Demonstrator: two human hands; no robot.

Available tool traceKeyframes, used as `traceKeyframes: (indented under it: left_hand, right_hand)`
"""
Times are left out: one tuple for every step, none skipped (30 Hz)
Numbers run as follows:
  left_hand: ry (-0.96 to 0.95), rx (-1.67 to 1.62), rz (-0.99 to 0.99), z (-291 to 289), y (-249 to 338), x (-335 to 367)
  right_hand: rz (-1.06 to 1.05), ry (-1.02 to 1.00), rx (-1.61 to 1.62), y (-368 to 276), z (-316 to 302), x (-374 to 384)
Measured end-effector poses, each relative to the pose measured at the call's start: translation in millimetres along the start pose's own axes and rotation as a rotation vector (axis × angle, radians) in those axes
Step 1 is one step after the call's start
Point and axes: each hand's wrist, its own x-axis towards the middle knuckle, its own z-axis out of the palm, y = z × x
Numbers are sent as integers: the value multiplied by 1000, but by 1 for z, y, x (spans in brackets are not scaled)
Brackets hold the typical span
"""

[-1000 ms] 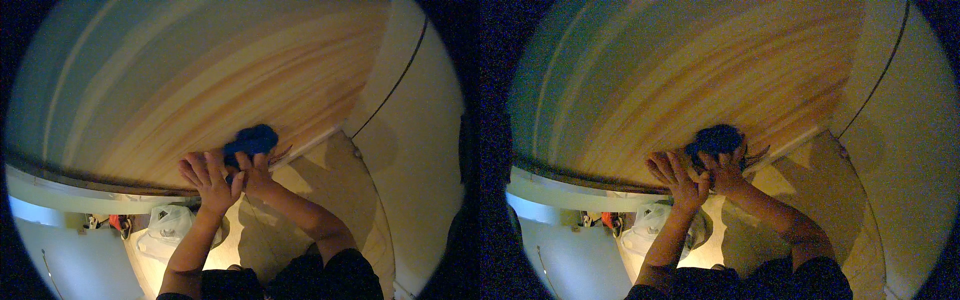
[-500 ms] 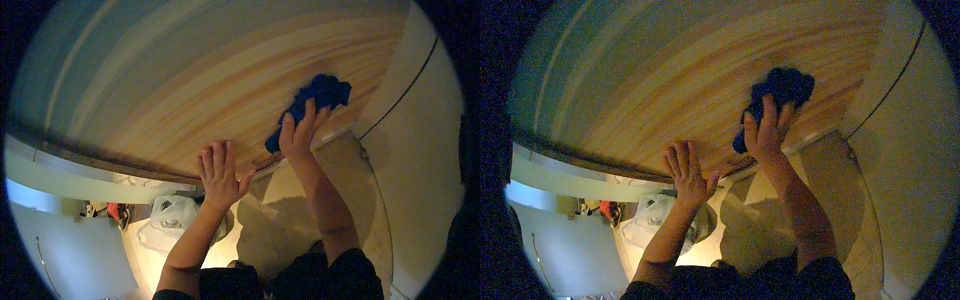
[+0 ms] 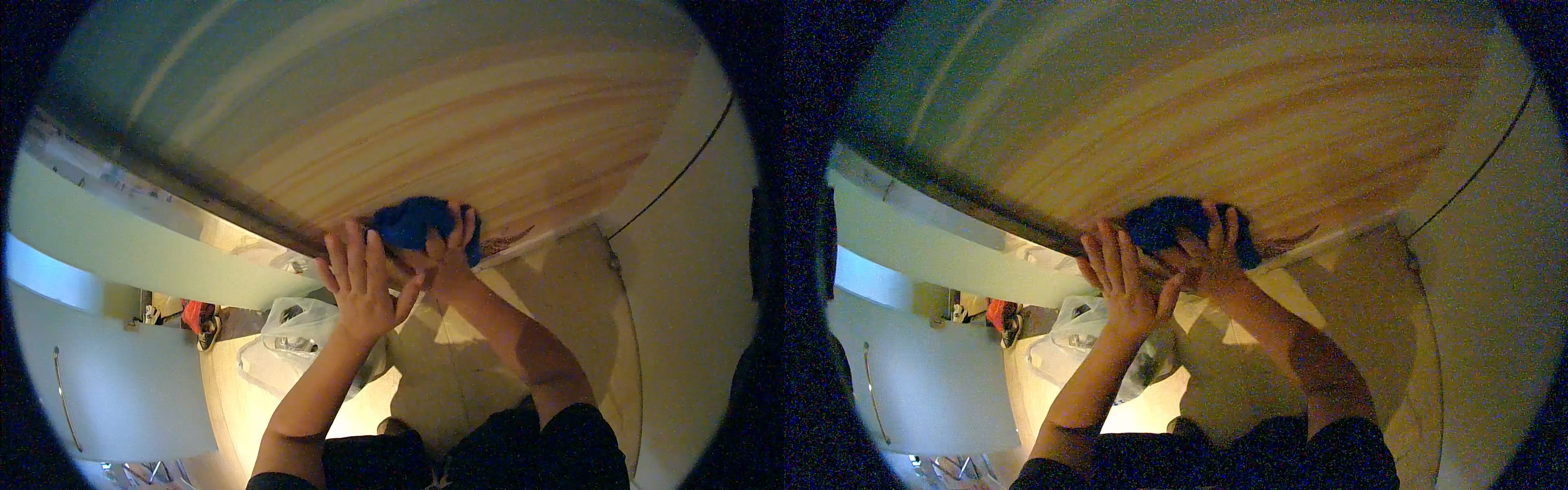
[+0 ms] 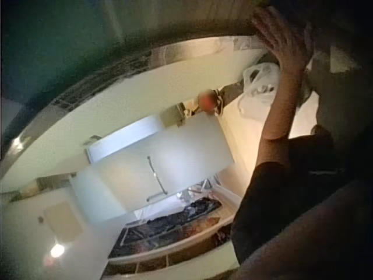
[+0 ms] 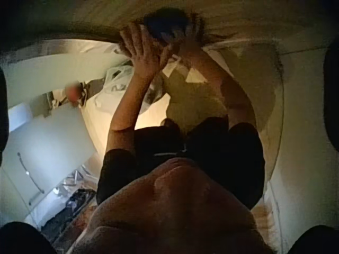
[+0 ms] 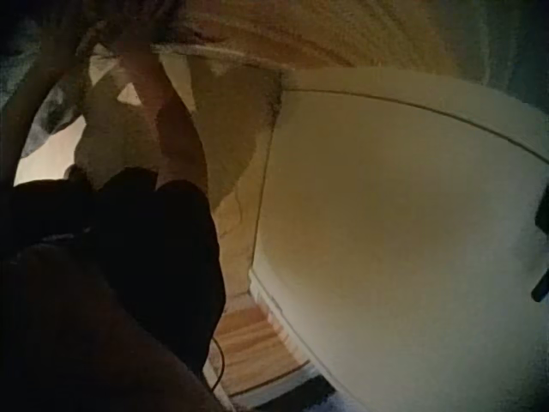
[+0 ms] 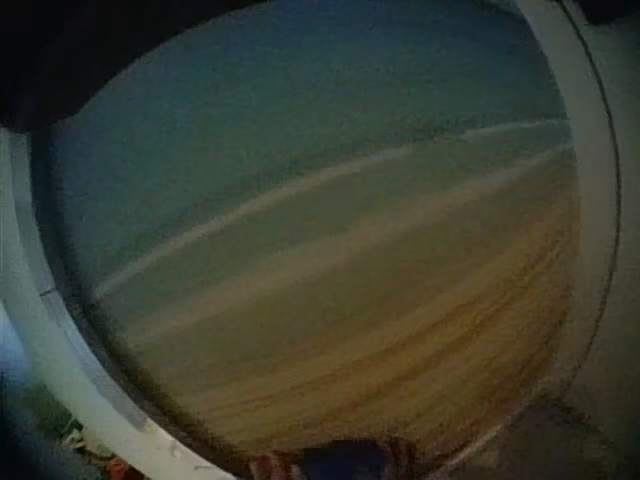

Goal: The person wipes a bathroom wall, then a large mirror, and finally the front of a washing machine using a blue cloth. The person moves around the room to reach different surfaces and continues wiping until the end of the clip.

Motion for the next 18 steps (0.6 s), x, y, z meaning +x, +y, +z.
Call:
traceKeyframes:
  left_hand:
    - [-1, 41, 13, 0, -1, -4]
    - [25, 39, 16, 0, -5, -6]
    - [50, 38, 19, 1, -11, -8]
    - [75, 40, 17, 0, -18, -11]
    - [111, 43, 21, 0, -24, -12]
    - [146, 47, 24, 0, -31, -13]
    - [184, 49, 27, 1, -35, -14]
    - [221, -10, 16, -1, -37, -12]
    - [227, -9, 14, -1, -40, -12]
    - [235, -18, 13, 0, -42, -11]
    - [239, -20, 8, 0, -45, -12]
    - [251, -26, 15, 2, -49, -13]
    - [269, -57, 26, 10, -51, -14]
    - [281, -66, 38, 14, -53, -16]
    - [281, -73, 31, 16, -53, -17]
    - [280, -81, 26, 16, -53, -17]
    - [279, -83, 22, 15, -53, -17]
    - [279, -85, 19, 15, -53, -17]
  right_hand:
    - [-35, -43, -4, 4, -4, 5]
    - [-47, 6, -52, 11, -3, 13]
    - [-56, 55, -99, 17, -1, 21]
    - [-40, 58, -130, 23, -8, 30]
    - [-25, 61, -166, 29, -13, 34]
    - [40, 66, -188, 35, -15, 32]
    - [102, 71, -212, 43, -18, 29]
    - [164, 76, -235, 47, -19, 26]
    - [226, 106, -172, 47, -17, 22]
    - [286, 132, -118, 48, -15, 13]
    - [348, 156, -56, 46, -10, 3]
    - [392, 61, -95, 41, -4, -10]
    - [346, -9, -124, 38, -2, -25]
    - [305, -74, -132, 28, 4, -37]
    - [246, -96, -129, 21, 10, -44]
    - [187, -117, -124, 13, 15, -48]
    - [109, -90, -105, 2, 21, -46]
    - [58, -86, -75, -8, 24, -42]
